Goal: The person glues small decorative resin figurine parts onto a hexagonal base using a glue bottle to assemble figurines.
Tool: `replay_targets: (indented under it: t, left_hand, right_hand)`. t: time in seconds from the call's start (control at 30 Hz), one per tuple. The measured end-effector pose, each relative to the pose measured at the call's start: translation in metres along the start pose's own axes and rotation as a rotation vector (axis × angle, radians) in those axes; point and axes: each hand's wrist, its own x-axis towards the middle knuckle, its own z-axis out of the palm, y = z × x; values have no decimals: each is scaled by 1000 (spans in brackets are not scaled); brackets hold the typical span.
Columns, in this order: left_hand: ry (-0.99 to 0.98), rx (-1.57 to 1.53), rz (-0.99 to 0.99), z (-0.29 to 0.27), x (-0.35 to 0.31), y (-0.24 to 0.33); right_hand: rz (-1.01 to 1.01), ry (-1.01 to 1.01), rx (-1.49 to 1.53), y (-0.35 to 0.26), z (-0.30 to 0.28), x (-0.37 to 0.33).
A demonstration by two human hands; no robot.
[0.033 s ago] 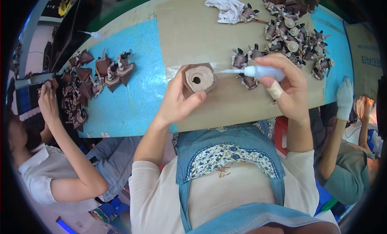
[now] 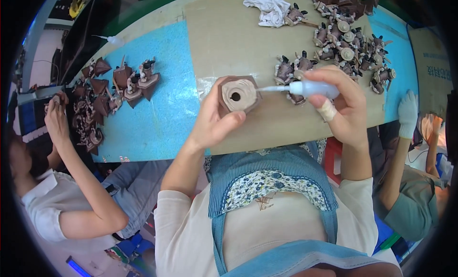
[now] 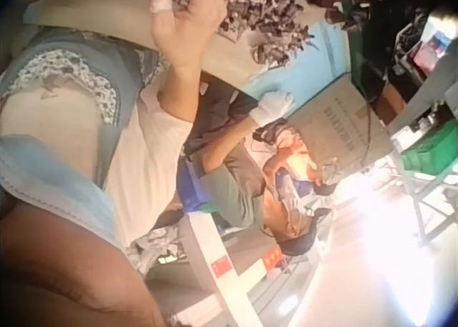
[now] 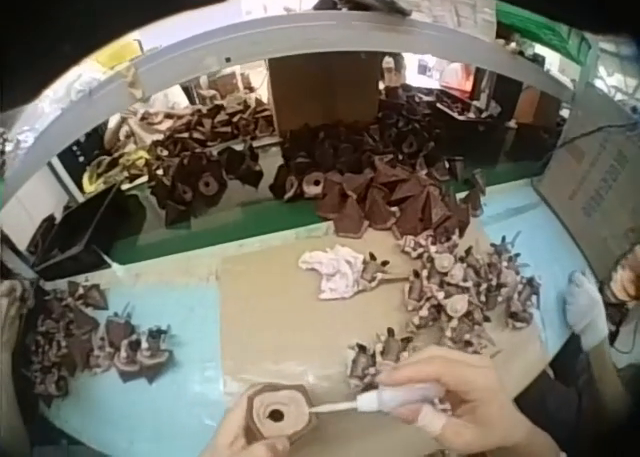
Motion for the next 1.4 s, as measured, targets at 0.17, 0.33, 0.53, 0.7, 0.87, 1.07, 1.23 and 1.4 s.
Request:
replay_targets:
  t: [0.17,0.33,0.53,0.7,0.87,1.07,1.23,1.4]
  left_hand:
    - [-68,-137,77,26,-14,4]
    - [-58,-55,104,37,-15,7]
    - [-92,14,139,38,-15,8]
    - [-93,-23,119,40,-18,8]
    - [-101,-46,98,40,-17,10]
    - [-102,-52,91,40,-15,9]
    - [-104,-50,34,37,-13,7]
    - [-37,6,-96,31,-13,14]
  right_hand:
    - [-146,-33,-144,-32,4,-4]
    - [-332,-69,-310,-49,6,-4]
    - [-348,-61,-334,-54,10,-5]
    - [-358,-67,-338,-54,10,-6]
    - [-341,-73,-346,-57,10,-6]
    - [-324,-63,-344,-54,11,-7]
    - [-275,-65,-284,-43,11,-8]
    - [-26,42,14,-14,6,-12]
